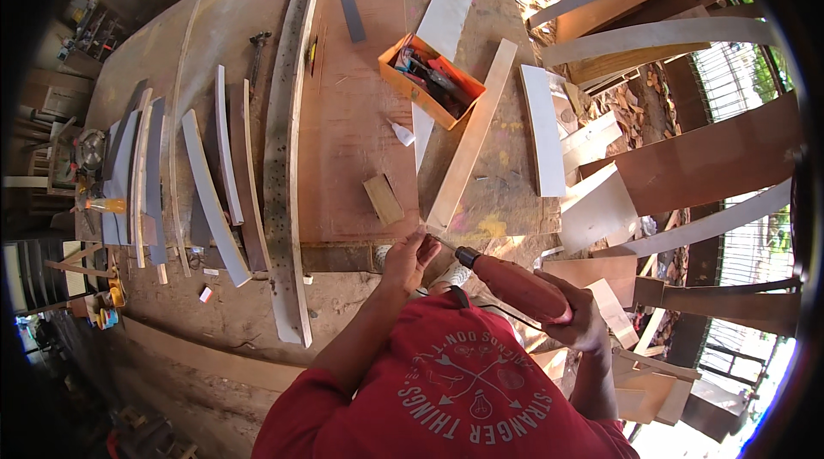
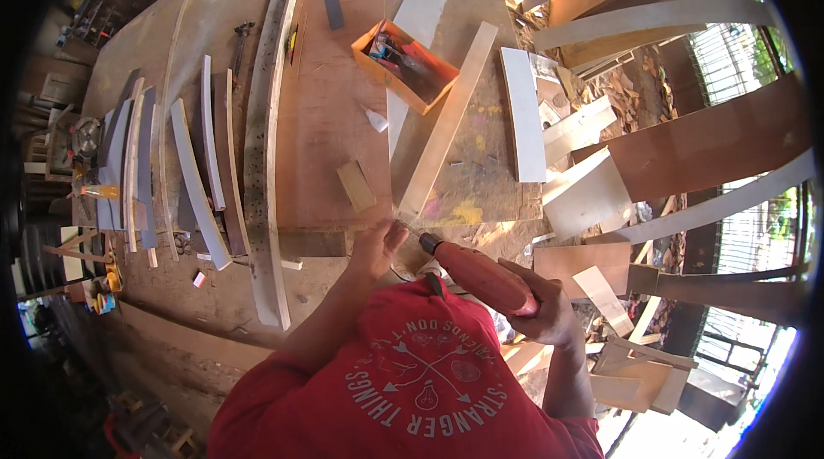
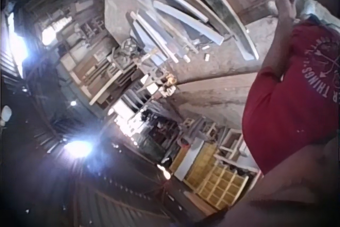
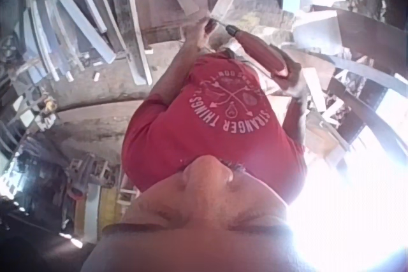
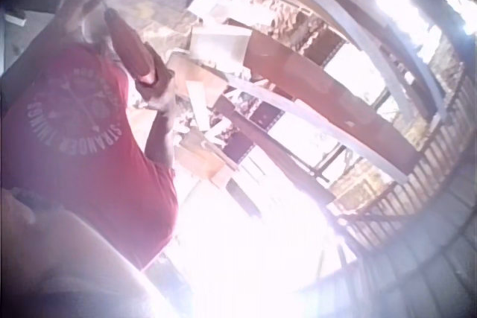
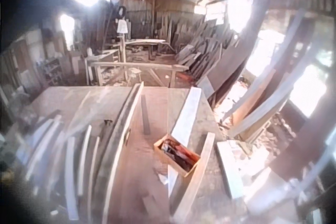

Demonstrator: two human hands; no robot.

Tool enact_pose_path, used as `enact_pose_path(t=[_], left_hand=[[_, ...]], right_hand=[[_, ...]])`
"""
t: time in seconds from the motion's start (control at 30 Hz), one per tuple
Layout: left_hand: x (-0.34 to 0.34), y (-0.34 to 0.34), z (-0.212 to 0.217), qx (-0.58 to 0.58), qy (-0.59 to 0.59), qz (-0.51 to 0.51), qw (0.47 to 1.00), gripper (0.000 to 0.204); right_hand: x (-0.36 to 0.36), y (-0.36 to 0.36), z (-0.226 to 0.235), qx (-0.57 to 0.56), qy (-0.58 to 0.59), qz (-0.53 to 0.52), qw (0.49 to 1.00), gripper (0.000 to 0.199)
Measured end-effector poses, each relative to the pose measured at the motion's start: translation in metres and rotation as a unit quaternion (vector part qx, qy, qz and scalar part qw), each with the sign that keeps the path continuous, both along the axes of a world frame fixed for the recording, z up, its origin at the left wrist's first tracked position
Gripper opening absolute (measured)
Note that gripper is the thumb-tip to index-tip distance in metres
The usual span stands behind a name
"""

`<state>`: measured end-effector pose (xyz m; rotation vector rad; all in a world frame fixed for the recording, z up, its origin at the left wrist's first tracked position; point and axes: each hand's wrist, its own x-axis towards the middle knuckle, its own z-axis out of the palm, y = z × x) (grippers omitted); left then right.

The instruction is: The person selects screws from an orange box and uses a power drill to join two pieces of wood together.

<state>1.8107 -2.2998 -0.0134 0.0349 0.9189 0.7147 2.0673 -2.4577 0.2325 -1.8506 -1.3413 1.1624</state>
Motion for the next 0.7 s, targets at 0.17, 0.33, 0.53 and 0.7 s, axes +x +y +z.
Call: enact_pose_path(t=[0.17, 0.33, 0.53, 0.7], left_hand=[[0.001, 0.005, -0.007, -0.046, 0.002, -0.031, 0.998, 0.016], [0.001, 0.005, -0.028, -0.050, -0.049, -0.048, 0.996, 0.018], [0.013, 0.003, -0.044, -0.099, -0.143, -0.079, 0.982, 0.022], [0.017, 0.008, -0.049, -0.124, -0.187, -0.073, 0.972, 0.022]], right_hand=[[-0.024, 0.016, 0.017, -0.036, -0.034, 0.001, 0.999, 0.073], [-0.039, 0.023, 0.019, -0.045, -0.074, -0.006, 0.996, 0.074], [-0.057, 0.033, 0.024, -0.080, -0.107, -0.034, 0.990, 0.076], [-0.067, 0.061, 0.041, -0.136, -0.144, -0.051, 0.979, 0.076]])
